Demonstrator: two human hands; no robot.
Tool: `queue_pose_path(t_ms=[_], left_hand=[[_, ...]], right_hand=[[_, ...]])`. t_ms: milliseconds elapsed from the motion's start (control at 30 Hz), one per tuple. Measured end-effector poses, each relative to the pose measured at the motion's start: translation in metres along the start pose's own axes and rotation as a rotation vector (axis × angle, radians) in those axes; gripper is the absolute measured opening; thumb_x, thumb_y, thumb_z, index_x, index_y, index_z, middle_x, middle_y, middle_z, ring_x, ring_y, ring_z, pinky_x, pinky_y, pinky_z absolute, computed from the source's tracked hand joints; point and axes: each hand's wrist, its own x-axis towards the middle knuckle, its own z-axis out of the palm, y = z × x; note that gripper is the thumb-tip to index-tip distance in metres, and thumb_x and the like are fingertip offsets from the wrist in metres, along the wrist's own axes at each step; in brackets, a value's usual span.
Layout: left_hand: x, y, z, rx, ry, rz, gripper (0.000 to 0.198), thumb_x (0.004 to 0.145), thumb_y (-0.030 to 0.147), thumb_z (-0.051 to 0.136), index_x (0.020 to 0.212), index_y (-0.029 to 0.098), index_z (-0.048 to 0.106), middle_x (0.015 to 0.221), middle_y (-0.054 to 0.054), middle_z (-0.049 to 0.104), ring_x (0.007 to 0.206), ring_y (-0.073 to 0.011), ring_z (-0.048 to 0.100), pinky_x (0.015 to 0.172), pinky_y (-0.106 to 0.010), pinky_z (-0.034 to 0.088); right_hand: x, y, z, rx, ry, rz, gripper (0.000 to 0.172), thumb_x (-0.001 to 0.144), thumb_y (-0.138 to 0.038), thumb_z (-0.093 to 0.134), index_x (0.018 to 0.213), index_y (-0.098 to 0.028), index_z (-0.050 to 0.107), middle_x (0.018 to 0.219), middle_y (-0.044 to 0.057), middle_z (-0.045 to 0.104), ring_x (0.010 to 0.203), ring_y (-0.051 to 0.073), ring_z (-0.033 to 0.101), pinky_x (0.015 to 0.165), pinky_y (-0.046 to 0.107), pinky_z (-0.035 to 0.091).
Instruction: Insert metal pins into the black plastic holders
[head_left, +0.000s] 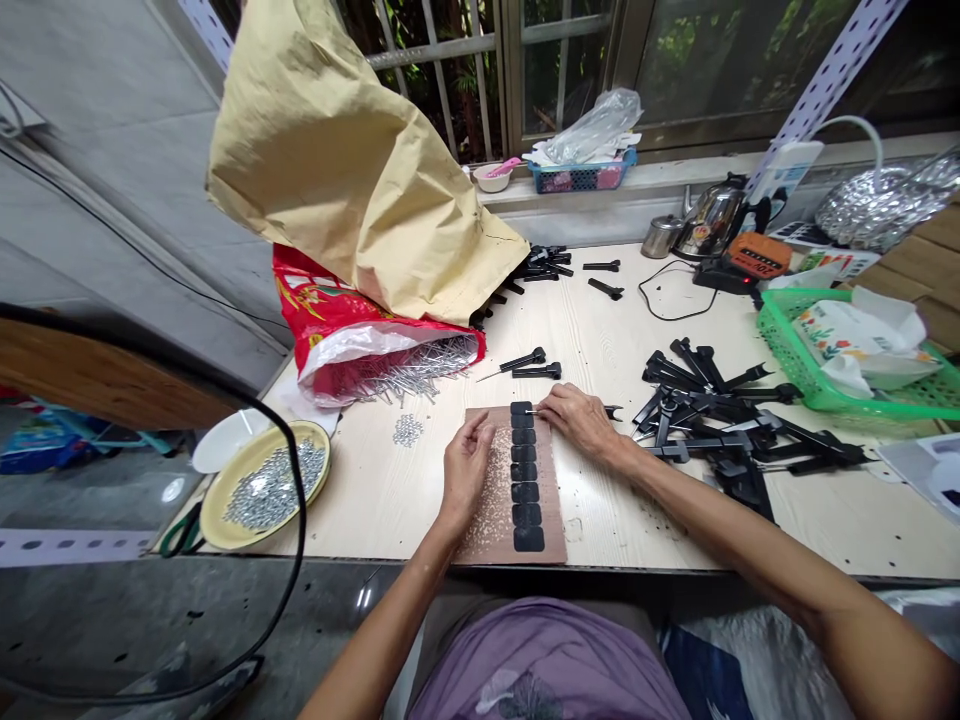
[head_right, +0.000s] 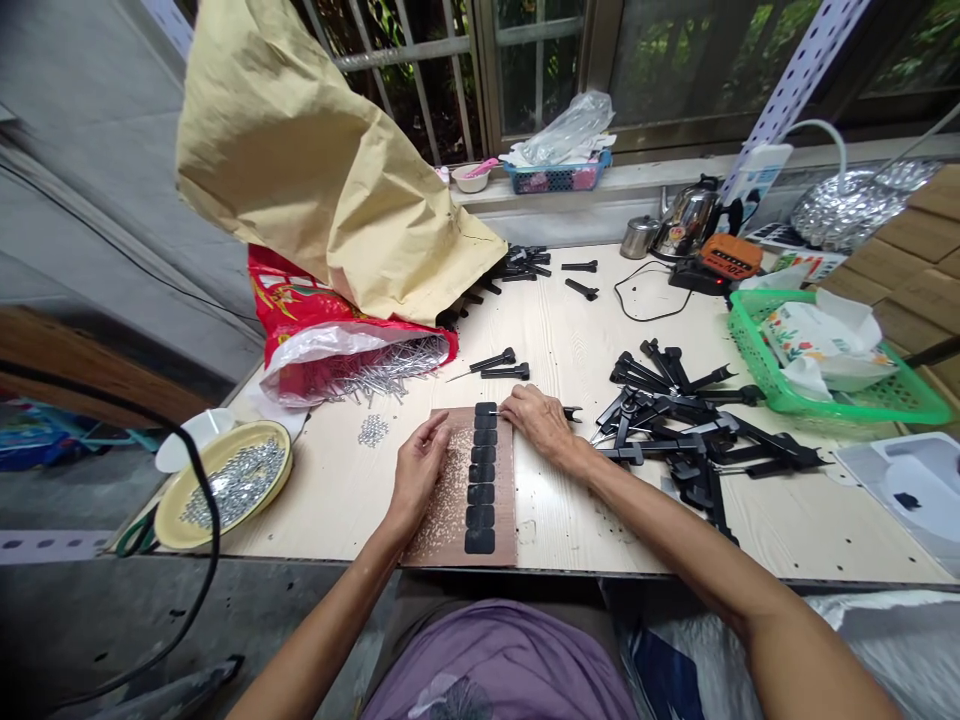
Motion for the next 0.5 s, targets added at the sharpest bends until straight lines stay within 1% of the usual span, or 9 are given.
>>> queue_pose_path(t_ms=[67,200,233,267,333,367,400,433,500], left_hand=[[0.001,-0.005,0.001,0.063,0.008,0.029,0.045,0.083,0.044,0.055,0.117,0.015,0.061,0.098,-0.008,0.066,0.085,-0.017,0.06,0.076,-0.028,0.047],[-0.002,-0.013,0.004,0.128,0.024,0.029,0.047,0.085,0.046,0.051,0.122,0.017,0.057,0.087,-0.005,0.063,0.074,-0.0155,0.057,0.069,-0.028,0.046],[-0.003,-0.013,0.005,0.128,0.033,0.031,0.046,0.086,0.046,0.05,0.122,0.017,0.057,0.085,-0.004,0.063,0.072,-0.0152,0.056,0.068,-0.028,0.046],[-0.004,-0.012,0.005,0.123,0.042,0.033,0.046,0.086,0.046,0.05,0.121,0.017,0.057,0.084,-0.004,0.062,0.072,-0.0151,0.056,0.067,-0.027,0.046],[-0.006,-0.01,0.006,0.111,0.059,0.031,0.046,0.086,0.046,0.05,0.122,0.017,0.056,0.083,-0.004,0.061,0.072,-0.0151,0.056,0.066,-0.026,0.046],[-0.006,-0.009,0.006,0.11,0.067,0.028,0.047,0.086,0.046,0.05,0.122,0.017,0.055,0.083,-0.004,0.061,0.072,-0.015,0.056,0.066,-0.026,0.046],[-0.006,-0.009,0.005,0.113,0.071,0.026,0.047,0.086,0.046,0.05,0.122,0.017,0.055,0.083,-0.003,0.061,0.072,-0.0149,0.056,0.065,-0.026,0.046],[-0.007,-0.008,0.005,0.119,0.073,0.025,0.047,0.086,0.046,0.05,0.122,0.017,0.055,0.082,-0.003,0.061,0.071,-0.0148,0.055,0.065,-0.026,0.046],[-0.007,-0.008,0.005,0.133,0.07,0.026,0.046,0.087,0.046,0.049,0.121,0.017,0.056,0.082,-0.003,0.061,0.07,-0.0146,0.055,0.065,-0.026,0.046]], right_hand=[[-0.007,0.0,0.006,0.006,-0.021,-0.103,0.027,0.096,-0.026,0.039,0.09,-0.015,0.064,0.084,0.006,0.059,0.081,0.016,0.051,0.062,0.026,0.041],[-0.023,-0.007,0.009,0.047,-0.164,-0.454,0.028,0.097,-0.018,0.035,0.088,-0.015,0.062,0.08,0.004,0.058,0.075,0.014,0.048,0.063,0.027,0.043],[-0.022,-0.006,0.008,0.048,-0.177,-0.478,0.027,0.097,-0.018,0.036,0.088,-0.015,0.062,0.079,0.004,0.058,0.075,0.014,0.048,0.063,0.027,0.043],[-0.019,-0.004,0.007,0.043,-0.163,-0.447,0.027,0.096,-0.019,0.037,0.087,-0.015,0.062,0.079,0.004,0.058,0.075,0.014,0.048,0.062,0.027,0.043],[-0.01,0.001,0.005,0.024,-0.092,-0.293,0.028,0.096,-0.021,0.037,0.085,-0.013,0.062,0.079,0.005,0.058,0.075,0.015,0.048,0.06,0.027,0.044],[-0.007,0.002,0.004,0.024,-0.071,-0.237,0.029,0.097,-0.022,0.037,0.085,-0.013,0.062,0.079,0.006,0.059,0.075,0.015,0.048,0.059,0.027,0.044],[-0.006,0.002,0.004,0.032,-0.069,-0.222,0.03,0.097,-0.022,0.036,0.084,-0.013,0.062,0.079,0.006,0.059,0.075,0.015,0.049,0.059,0.027,0.045],[-0.008,0.001,0.004,0.057,-0.102,-0.273,0.031,0.097,-0.021,0.035,0.084,-0.013,0.062,0.077,0.006,0.058,0.073,0.014,0.048,0.058,0.027,0.045],[-0.015,-0.005,0.003,0.121,-0.227,-0.498,0.03,0.097,-0.019,0.035,0.087,-0.015,0.063,0.079,0.004,0.059,0.075,0.014,0.049,0.06,0.026,0.045]])
